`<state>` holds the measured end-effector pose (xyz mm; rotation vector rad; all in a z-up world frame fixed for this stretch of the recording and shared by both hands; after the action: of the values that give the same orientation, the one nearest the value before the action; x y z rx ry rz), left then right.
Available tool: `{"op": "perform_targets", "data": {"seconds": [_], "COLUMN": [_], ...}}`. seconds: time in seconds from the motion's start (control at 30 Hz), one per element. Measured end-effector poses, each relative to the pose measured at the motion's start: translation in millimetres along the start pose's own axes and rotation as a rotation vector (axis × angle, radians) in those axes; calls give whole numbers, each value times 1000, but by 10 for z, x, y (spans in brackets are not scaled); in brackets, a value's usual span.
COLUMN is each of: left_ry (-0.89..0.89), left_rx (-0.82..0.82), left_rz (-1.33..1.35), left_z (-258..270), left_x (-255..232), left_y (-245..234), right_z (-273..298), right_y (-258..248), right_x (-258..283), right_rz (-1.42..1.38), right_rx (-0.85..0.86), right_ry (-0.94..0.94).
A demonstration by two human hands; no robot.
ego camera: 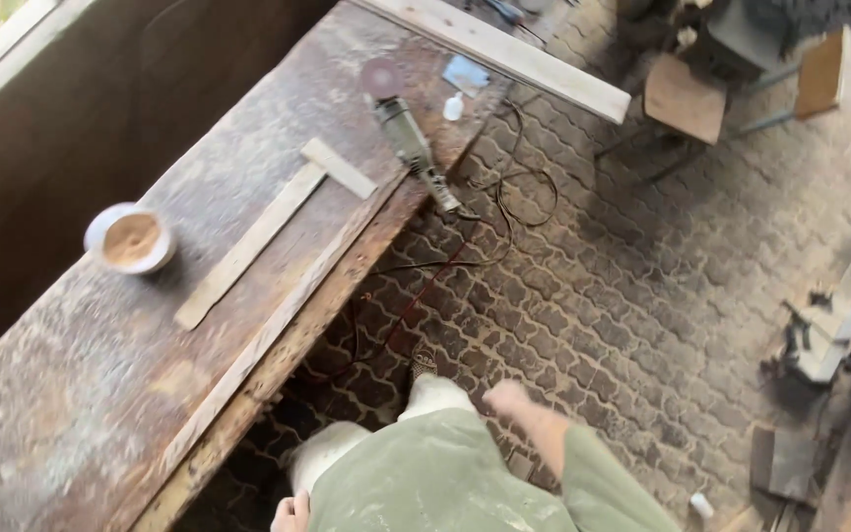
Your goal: Sanding wooden planks with a power tool and applying wood glue at a workbench.
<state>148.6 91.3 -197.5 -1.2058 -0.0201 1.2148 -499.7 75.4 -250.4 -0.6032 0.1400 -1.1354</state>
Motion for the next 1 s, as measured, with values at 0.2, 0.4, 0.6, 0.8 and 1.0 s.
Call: {"op": "perform_targets", "data": {"seconds": [0.2,0.4,0.6,0.8,1.0], "left_ry": [-120,200,453,516,222], "left_rx": [245,363,539,546,227], "left_rz": [-37,-640,-443,-143,-152], "left_z": [-450,-655,-53,37,-554], "left_x": [-911,-3230,-5754,-7198,-7369], "left_y": [566,1120,2122,3053,3984], "right_z": [-358,-287,-372,-692,-1594], "right_y": [-1558,-1903,-2082,-3438,-5037], "right_x": [559,1672,1995,2712,4094], "right_rz": [-31,-61,91,143,490], "right_rx": [-260,-149,-118,-372,-738], "right_ry": [33,-100,-298,-490,-786]}}
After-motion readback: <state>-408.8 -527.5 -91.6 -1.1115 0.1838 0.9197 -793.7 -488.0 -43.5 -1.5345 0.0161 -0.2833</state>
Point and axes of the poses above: each hand's wrist, its own z-axis away from the middle knuckle, its own y-axis out of the palm, x = y × z, the point moved 10 cm from there along -z, towards the middle knuckle, and after that the axes turned 2 degrees about -x, right-handed, at the moved point
